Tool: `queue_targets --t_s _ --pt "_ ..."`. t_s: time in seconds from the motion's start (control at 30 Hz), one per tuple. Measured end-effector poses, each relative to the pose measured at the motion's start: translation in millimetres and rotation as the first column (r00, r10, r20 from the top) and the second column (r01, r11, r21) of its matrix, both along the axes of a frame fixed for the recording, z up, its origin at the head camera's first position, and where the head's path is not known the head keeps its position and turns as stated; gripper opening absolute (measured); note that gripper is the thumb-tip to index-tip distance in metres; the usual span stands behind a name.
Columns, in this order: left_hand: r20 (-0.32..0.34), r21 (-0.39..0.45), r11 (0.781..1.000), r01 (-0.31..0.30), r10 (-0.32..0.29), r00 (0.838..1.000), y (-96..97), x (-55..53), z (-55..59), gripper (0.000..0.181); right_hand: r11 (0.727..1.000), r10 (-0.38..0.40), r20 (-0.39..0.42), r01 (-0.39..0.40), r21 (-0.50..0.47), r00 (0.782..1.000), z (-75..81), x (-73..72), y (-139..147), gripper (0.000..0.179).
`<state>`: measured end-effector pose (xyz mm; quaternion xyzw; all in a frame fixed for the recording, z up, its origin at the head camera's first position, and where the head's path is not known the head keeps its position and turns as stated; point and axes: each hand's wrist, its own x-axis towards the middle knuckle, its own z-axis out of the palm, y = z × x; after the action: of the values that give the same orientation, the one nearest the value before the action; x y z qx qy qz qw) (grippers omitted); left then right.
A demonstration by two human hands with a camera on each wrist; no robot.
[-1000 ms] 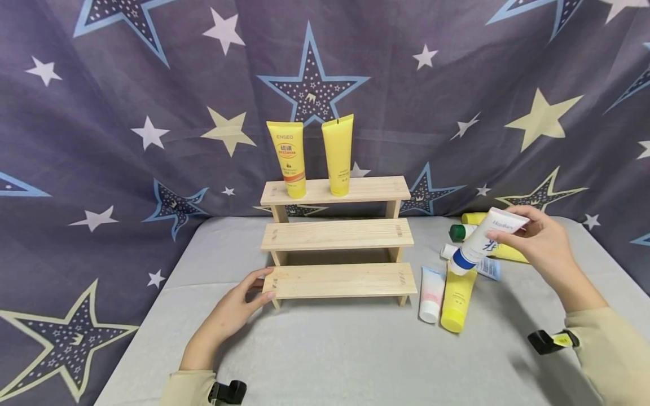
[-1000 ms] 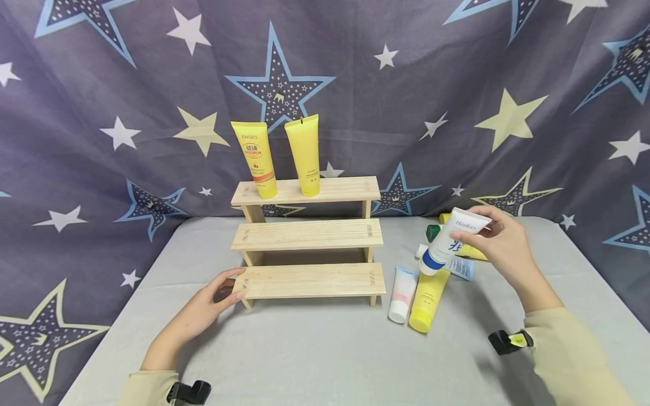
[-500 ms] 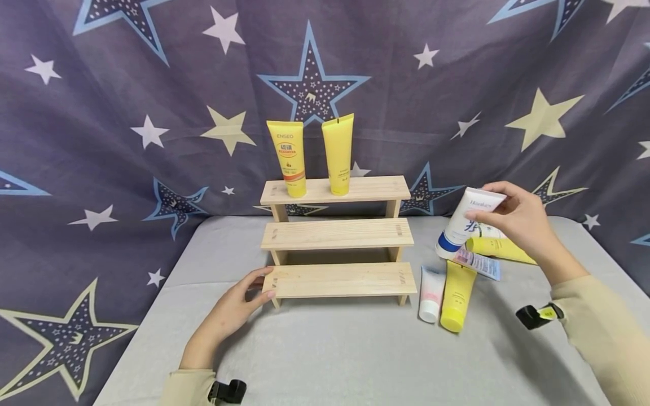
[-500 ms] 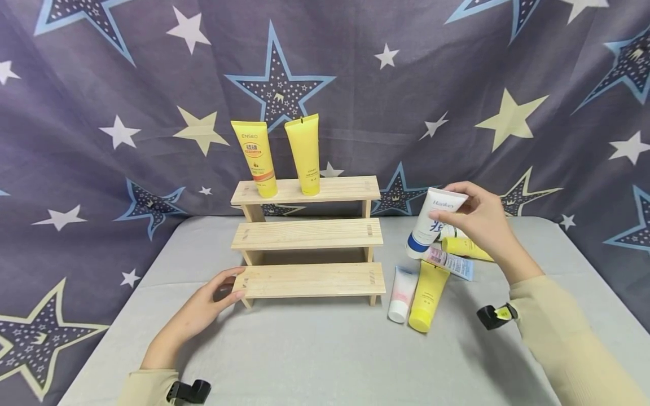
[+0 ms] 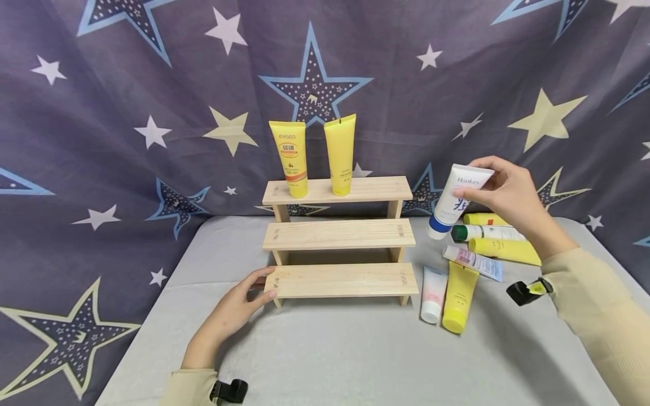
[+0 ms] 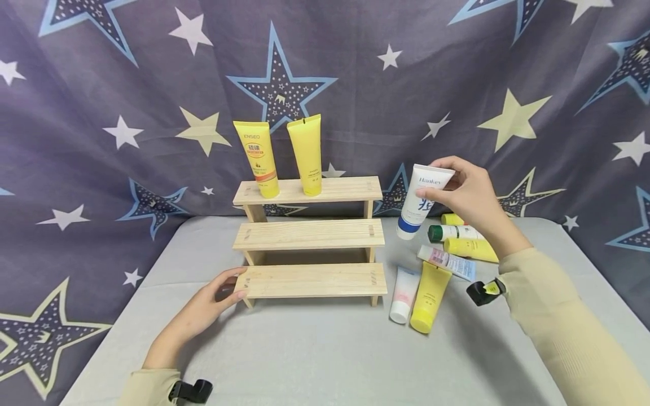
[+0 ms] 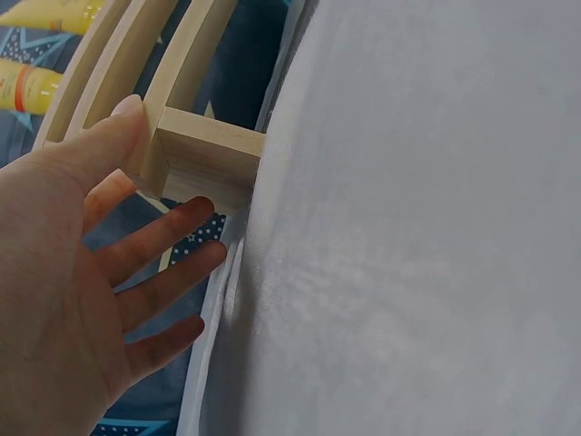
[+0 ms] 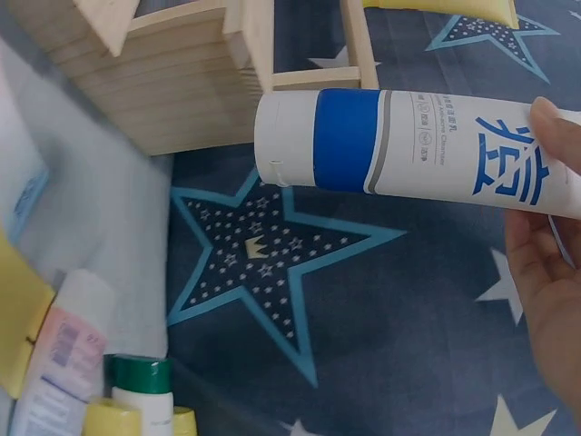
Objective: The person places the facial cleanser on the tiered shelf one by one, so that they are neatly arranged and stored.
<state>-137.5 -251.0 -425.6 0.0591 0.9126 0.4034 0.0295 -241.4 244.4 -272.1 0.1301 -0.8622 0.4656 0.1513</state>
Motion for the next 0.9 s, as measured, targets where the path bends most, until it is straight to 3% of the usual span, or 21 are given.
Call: queue_targets --t_s 0.53,0.9 --pt "0.015 0.0 1.0 -0.013 0.013 1.0 0.4 -1.4 -0.9 0.061 0.998 0.062 -0.105 -0.06 0.017 0.993 35.0 -16.0 -26 0.045" --pt "0.016 0.013 1.0 -0.009 0.009 1.0 0.8 -1.0 0.5 0.06 0.993 0.11 -0.204 -0.115 -0.014 0.973 52.4 -19.7 -50 0.043"
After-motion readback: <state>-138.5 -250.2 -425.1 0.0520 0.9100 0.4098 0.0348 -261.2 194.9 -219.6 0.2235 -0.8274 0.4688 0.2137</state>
